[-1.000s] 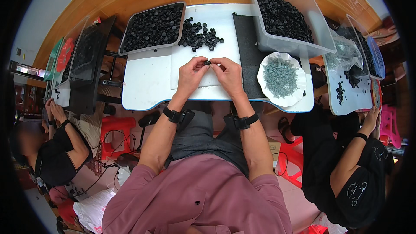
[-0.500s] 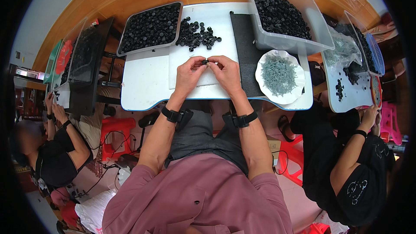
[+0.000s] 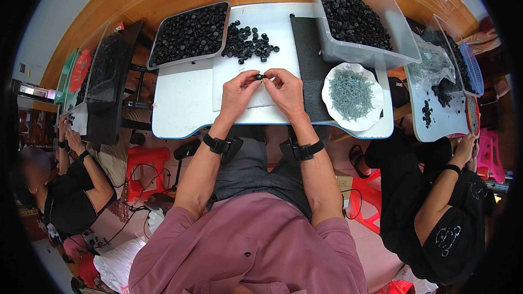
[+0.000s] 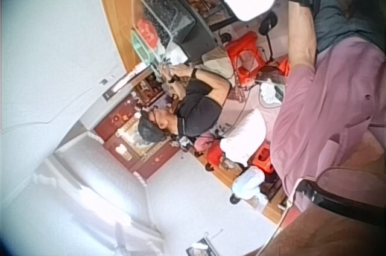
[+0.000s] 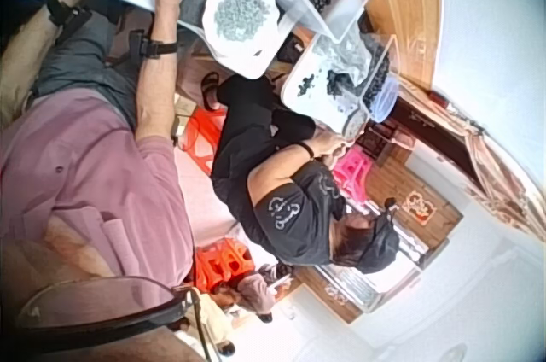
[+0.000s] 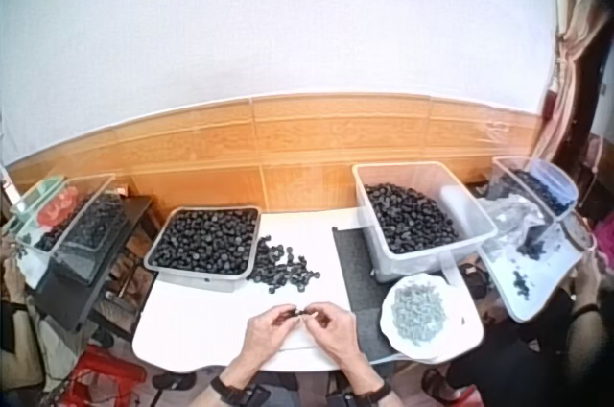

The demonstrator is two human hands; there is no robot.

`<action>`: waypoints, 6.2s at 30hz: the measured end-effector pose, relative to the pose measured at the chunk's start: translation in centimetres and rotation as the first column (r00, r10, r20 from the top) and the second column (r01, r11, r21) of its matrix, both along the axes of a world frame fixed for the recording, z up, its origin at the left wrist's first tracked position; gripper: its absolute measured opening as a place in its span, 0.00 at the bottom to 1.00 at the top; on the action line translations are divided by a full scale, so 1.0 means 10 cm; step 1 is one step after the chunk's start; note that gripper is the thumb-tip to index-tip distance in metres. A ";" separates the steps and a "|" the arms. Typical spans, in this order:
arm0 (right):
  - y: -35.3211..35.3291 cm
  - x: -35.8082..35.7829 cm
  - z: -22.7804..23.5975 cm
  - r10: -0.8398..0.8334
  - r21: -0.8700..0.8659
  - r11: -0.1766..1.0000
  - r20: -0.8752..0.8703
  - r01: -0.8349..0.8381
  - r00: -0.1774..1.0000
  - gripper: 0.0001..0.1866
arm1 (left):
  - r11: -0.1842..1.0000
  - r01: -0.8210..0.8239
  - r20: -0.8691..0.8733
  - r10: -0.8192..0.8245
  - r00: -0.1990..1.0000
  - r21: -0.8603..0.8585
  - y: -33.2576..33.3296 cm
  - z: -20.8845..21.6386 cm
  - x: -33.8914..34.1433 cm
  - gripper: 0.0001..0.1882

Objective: Sorting small black plastic components and inserting small white pins or connectors into them at a manufacturing workbench.

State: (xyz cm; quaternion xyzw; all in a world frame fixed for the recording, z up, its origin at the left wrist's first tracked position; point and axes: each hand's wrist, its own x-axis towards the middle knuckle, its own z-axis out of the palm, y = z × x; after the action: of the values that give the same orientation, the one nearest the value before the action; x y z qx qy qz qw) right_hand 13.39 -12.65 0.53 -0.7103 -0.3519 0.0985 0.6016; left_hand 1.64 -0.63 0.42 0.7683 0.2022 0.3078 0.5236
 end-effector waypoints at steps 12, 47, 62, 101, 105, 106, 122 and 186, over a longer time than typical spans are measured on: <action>0.02 -0.01 -0.01 0.015 -0.001 1.000 0.044 -0.015 0.999 0.08 | 0.998 0.011 -0.013 -0.010 1.000 0.056 0.02 -0.04 0.00 0.15; 0.09 0.16 0.00 0.187 -0.001 0.980 -0.339 -0.199 0.922 0.07 | 0.984 -0.061 -0.052 0.070 0.996 0.167 0.00 -0.04 -0.01 0.13; 0.09 0.14 0.02 0.181 0.011 0.982 -0.315 -0.187 0.932 0.06 | 0.995 -0.036 -0.041 0.040 0.998 0.092 0.02 -0.05 0.00 0.11; 0.07 0.15 0.09 0.255 -0.078 0.956 -0.263 -0.284 0.931 0.09 | 0.985 0.097 -0.036 -0.103 0.994 -0.145 0.13 -0.05 -0.06 0.18; 0.06 0.13 0.04 0.268 -0.045 0.956 -0.267 -0.290 0.926 0.09 | 0.963 0.140 0.028 -0.138 0.990 -0.229 0.14 -0.02 -0.09 0.16; 0.06 0.14 0.03 0.288 -0.027 0.952 -0.266 -0.305 0.920 0.09 | 0.956 0.132 0.029 -0.128 0.991 -0.263 0.14 -0.01 -0.09 0.15; 0.03 0.05 -0.06 -0.018 0.049 0.998 -0.149 0.026 0.989 0.09 | 0.982 0.035 -0.062 -0.047 0.997 -0.187 0.10 -0.02 -0.05 0.13; 0.14 -0.04 -0.03 -0.108 0.004 0.994 0.128 0.108 0.986 0.06 | 0.802 -0.109 -0.234 0.297 0.926 0.588 0.50 0.15 0.22 0.11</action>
State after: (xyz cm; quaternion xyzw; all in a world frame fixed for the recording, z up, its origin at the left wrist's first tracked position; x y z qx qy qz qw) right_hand 12.96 -11.20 0.21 -0.7340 -0.3508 0.0203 0.5812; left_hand 3.87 4.39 1.92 0.9008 0.2647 0.2823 0.1971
